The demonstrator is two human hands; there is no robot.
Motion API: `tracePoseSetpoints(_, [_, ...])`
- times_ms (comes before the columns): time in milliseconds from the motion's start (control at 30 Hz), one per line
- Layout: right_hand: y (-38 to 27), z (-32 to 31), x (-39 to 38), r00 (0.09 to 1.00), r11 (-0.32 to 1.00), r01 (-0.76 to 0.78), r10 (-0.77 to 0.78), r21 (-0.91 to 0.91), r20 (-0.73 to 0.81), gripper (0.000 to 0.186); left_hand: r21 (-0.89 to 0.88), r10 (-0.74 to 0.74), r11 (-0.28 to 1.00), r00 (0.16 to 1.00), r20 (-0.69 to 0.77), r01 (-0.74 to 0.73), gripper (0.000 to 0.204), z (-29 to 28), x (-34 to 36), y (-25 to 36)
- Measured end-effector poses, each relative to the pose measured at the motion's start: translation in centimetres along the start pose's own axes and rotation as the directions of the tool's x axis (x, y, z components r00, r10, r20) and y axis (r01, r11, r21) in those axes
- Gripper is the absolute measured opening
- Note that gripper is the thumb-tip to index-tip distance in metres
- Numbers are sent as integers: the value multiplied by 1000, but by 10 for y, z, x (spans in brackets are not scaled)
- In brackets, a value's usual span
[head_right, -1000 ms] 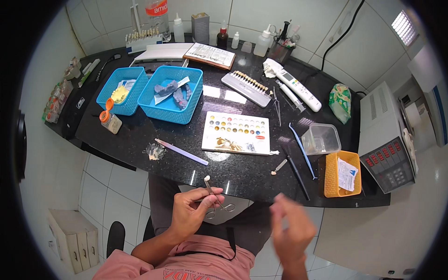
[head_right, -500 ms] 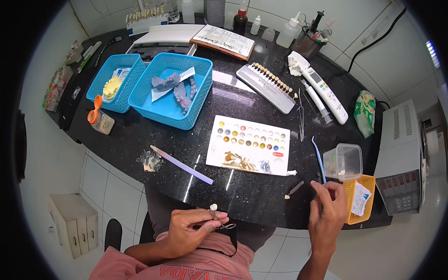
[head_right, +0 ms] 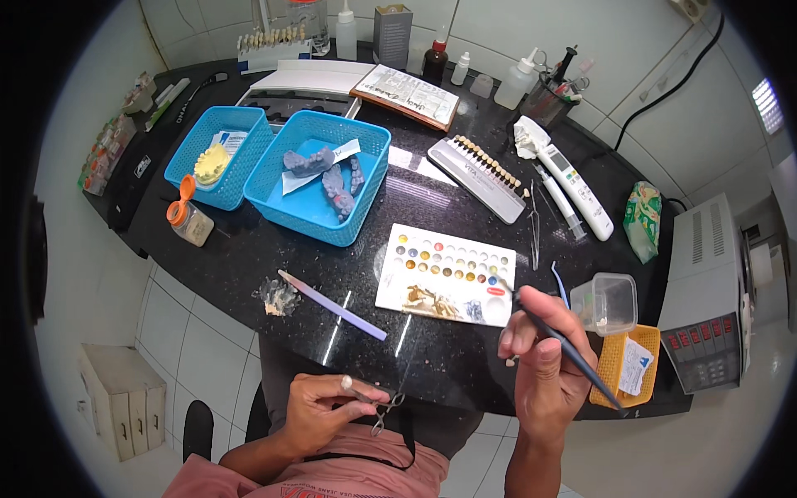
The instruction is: Applying stain and glaze to a dental crown using a brush and a porcelain furnace.
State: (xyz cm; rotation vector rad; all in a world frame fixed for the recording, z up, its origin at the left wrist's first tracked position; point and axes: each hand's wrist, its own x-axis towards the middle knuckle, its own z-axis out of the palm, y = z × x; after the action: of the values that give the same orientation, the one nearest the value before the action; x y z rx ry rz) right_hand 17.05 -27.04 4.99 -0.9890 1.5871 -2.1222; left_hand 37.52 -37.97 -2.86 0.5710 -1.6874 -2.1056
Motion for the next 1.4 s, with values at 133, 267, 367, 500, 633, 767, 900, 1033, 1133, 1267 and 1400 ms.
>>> tracePoseSetpoints(133, [5, 18, 33, 996, 912, 24, 13, -410, 88, 29, 120, 31, 992, 995, 98, -43, 16, -10, 7, -2])
tracePoseSetpoints(267, [23, 38, 52, 991, 839, -38, 101, -543, 86, 9, 9, -52, 999, 989, 136, 51, 17, -18, 6, -7])
tracePoseSetpoints(367, [37, 36, 59, 976, 773, 73, 75, -630, 205, 9, -80, -98, 989, 962, 256, 122, 20, -21, 7, -12])
tracePoseSetpoints(500, [41, 38, 62, 965, 760, 31, 146, -650, 217, 10, -104, -163, 974, 943, 290, 201, 23, -22, 10, -10])
tracePoseSetpoints(633, [45, 41, 60, 959, 752, 65, 135, -656, 251, 10, -144, -224, 951, 929, 296, 275, 24, -25, 7, -10])
tracePoseSetpoints(767, [45, 43, 60, 953, 732, 80, 142, -677, 267, 11, -58, -229, 963, 913, 337, 263, 23, -26, 9, -6])
tracePoseSetpoints(900, [40, 42, 59, 955, 717, 100, 126, -690, 269, 11, -86, -74, 991, 960, 269, 100, 26, -22, 8, -18])
tracePoseSetpoints(1033, [28, 33, 54, 985, 762, 115, -4, -638, 172, 13, -70, -89, 991, 951, 295, 115, 22, -22, 11, -10])
tracePoseSetpoints(1133, [-6, 13, 54, 992, 780, 102, -128, -618, 2, 22, -70, -135, 985, 962, 236, 155, 19, -20, 9, -4])
tracePoseSetpoints(1267, [-50, -46, 36, 990, 989, 126, -121, -72, 69, 30, 51, -20, 999, 977, 214, 9, 17, -14, 9, -5])
tracePoseSetpoints(1400, [-14, -53, 20, 886, 604, -16, -361, -797, -291, 16, 75, -72, 995, 994, 88, 65, 19, 3, 9, 1])
